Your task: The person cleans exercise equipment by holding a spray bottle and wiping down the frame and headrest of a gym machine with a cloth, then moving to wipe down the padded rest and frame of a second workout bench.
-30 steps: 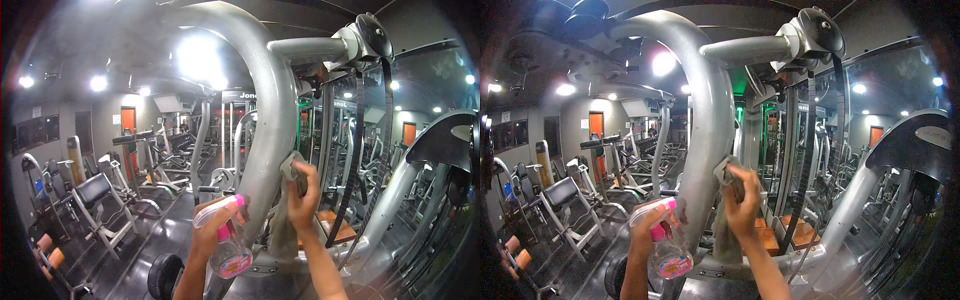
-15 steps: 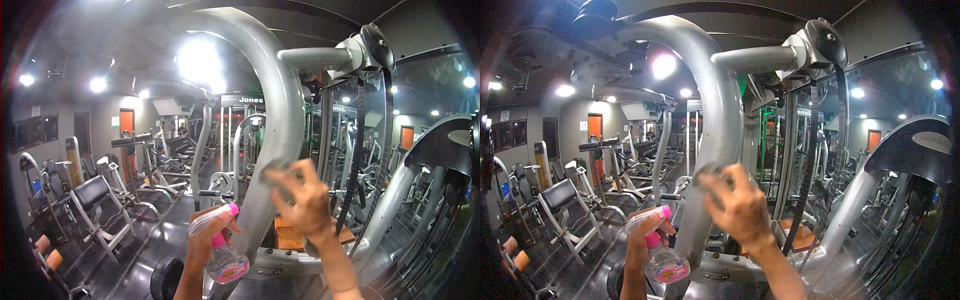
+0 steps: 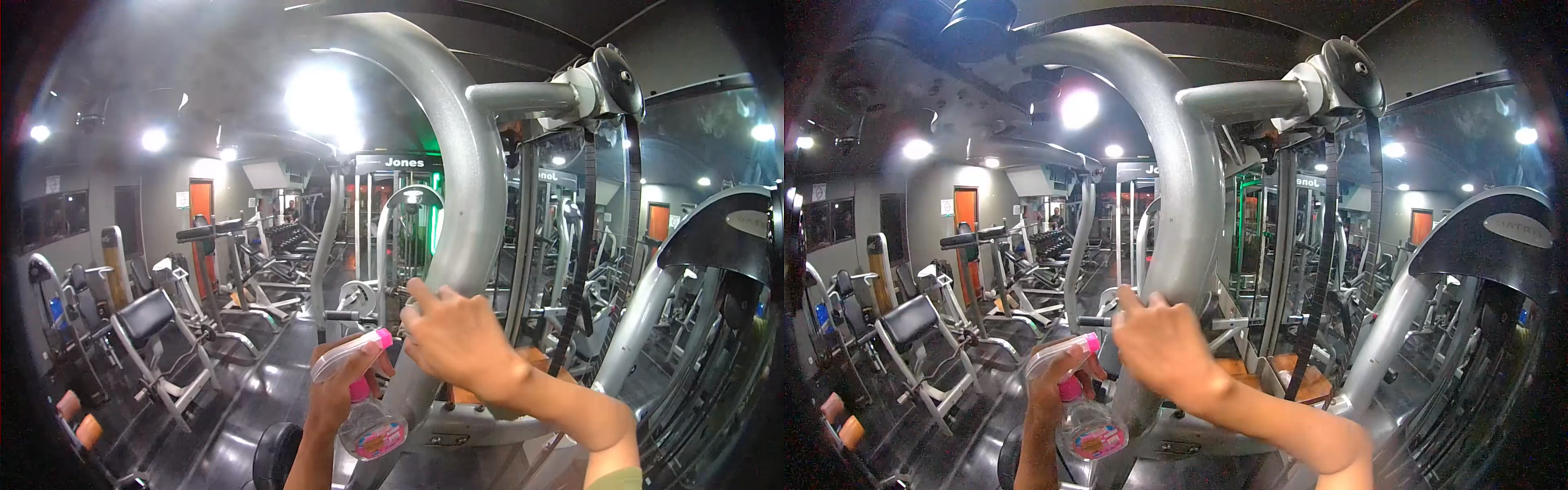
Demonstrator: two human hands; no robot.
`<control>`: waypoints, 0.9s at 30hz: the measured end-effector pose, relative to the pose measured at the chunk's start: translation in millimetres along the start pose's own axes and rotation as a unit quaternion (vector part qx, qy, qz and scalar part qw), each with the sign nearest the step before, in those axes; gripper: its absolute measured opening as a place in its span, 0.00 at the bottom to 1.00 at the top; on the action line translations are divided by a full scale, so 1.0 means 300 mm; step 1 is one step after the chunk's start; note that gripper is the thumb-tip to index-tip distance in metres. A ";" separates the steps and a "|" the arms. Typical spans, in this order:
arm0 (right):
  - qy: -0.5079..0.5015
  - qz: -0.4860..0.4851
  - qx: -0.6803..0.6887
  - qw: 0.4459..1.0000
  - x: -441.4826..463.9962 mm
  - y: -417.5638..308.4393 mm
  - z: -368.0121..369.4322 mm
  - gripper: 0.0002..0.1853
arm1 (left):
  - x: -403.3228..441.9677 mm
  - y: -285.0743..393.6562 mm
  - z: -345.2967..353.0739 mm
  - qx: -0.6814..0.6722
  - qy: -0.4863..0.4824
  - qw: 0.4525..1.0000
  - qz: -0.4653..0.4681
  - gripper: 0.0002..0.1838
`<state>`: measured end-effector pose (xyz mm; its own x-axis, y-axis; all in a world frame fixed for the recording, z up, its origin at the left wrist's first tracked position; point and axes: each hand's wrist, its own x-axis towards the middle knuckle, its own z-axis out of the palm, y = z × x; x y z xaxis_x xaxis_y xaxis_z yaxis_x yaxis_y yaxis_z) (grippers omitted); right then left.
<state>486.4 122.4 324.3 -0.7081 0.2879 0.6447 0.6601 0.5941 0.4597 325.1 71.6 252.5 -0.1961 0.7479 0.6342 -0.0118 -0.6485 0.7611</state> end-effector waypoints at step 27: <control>0.159 -0.103 0.080 0.979 -0.194 0.103 0.101 0.19 | -0.028 -0.014 -0.033 -0.002 -0.041 0.998 -0.040 0.24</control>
<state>540.4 146.6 282.3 -0.6916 -0.0827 0.7176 0.4460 0.7326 0.5143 317.1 66.7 242.6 -0.1127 0.8068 0.5799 -0.0275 -0.5860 0.8099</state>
